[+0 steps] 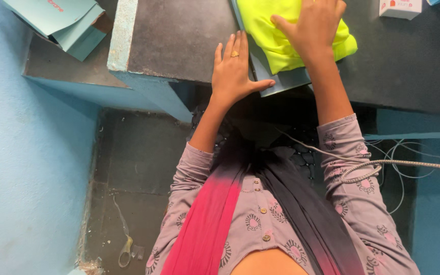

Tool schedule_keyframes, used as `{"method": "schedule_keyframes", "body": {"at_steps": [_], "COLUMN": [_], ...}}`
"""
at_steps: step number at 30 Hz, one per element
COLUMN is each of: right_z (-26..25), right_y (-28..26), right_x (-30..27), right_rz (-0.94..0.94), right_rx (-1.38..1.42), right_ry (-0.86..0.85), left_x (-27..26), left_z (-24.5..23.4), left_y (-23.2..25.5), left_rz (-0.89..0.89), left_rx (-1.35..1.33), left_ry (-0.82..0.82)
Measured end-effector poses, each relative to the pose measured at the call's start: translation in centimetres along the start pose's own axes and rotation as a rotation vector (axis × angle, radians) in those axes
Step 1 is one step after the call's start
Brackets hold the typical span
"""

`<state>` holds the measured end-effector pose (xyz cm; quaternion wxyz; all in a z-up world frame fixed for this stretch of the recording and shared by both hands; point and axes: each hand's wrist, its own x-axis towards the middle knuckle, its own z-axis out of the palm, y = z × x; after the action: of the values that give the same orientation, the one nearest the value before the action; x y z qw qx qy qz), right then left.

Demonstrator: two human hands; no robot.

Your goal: The person wipes a dark countertop with a bright green cloth, moving aside books, boxes, and a small container to clean underneath. The person repeatedly wipes the surface and the items, then returns them to the counter.

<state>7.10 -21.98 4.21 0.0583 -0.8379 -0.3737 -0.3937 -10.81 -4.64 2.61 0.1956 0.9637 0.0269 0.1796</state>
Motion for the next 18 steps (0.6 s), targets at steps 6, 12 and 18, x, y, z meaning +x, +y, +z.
{"method": "schedule_keyframes", "body": {"at_steps": [6,12,18], "right_z": [-0.8,-2.0,-4.4], "right_y": [2.8,10.5,10.7], "right_x": [-2.8,-5.7,-7.5], "right_rz": [0.178,0.594,0.416], "right_rx": [0.398,0.419,0.017], "right_ry": [0.024,0.036,0.002], "left_x": [-0.5,-0.8,-0.4], "left_z": [1.1,1.5,1.2], "left_y": [-0.3,-0.5,-0.3], "left_rz": [-0.005,-0.017,-0.018], "left_rx": [0.026,0.015,0.01], "left_ry": [-0.013,-0.006,-0.012]}}
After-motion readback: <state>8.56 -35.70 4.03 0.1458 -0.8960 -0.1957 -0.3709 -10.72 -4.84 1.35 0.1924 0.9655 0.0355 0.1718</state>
